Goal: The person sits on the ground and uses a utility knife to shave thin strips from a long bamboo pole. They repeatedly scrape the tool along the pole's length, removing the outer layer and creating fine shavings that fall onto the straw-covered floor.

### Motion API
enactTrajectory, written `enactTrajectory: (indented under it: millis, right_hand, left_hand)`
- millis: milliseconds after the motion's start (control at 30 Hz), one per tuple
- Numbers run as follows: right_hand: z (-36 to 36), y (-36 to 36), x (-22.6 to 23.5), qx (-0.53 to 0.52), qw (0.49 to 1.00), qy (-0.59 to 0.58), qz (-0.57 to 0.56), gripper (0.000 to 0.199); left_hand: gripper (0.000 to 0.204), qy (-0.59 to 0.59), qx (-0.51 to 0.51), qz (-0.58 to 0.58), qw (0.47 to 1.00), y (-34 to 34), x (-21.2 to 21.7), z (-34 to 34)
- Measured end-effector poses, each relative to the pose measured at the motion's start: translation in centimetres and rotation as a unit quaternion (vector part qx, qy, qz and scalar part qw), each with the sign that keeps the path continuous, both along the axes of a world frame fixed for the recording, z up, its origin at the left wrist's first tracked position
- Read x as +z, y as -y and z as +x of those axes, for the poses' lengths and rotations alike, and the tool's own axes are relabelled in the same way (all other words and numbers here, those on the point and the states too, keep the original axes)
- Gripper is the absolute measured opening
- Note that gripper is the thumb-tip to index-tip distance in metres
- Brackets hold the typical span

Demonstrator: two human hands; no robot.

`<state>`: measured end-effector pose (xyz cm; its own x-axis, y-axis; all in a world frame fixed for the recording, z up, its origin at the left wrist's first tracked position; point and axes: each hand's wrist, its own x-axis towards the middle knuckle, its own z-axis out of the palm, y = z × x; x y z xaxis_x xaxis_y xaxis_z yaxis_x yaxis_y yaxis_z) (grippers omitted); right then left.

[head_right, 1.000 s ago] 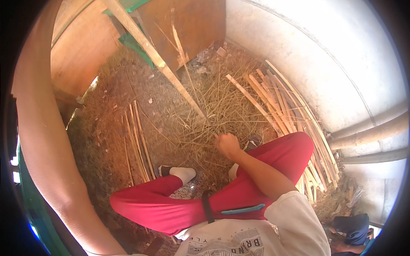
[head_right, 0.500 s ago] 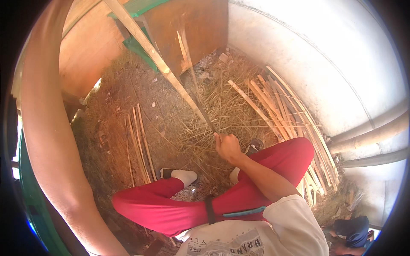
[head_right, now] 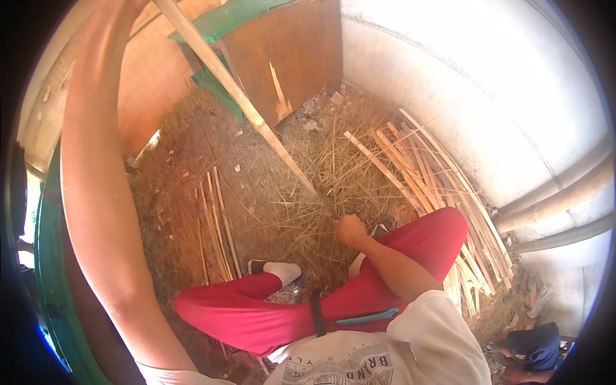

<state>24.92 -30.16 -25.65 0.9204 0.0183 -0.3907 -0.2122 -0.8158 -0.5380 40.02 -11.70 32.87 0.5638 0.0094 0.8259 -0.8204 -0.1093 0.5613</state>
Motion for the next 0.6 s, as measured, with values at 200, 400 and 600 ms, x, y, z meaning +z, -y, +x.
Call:
enactTrajectory:
  millis: [200, 400, 600]
  right_hand:
    - [3.7, 1.8, 8.2, -0.102, 0.989, 0.03, 0.099, 0.042]
    - [3.9, 1.4, 23.4, -0.09, 0.947, 0.24, 0.194, 0.047]
    - [1.8, 1.6, 36.6, -0.081, 0.904, 0.385, 0.168, 0.047]
  left_hand:
    - [0.029, -0.106, -0.046, -0.098, 0.988, 0.3, 0.8, -1.2]
    - [0.038, -0.114, -0.075, -0.043, 0.99, -1.1, 1.7, 0.7]
    - [0.036, -0.074, -0.048, -0.12, 0.989, 5.0, 0.5, -2.9]
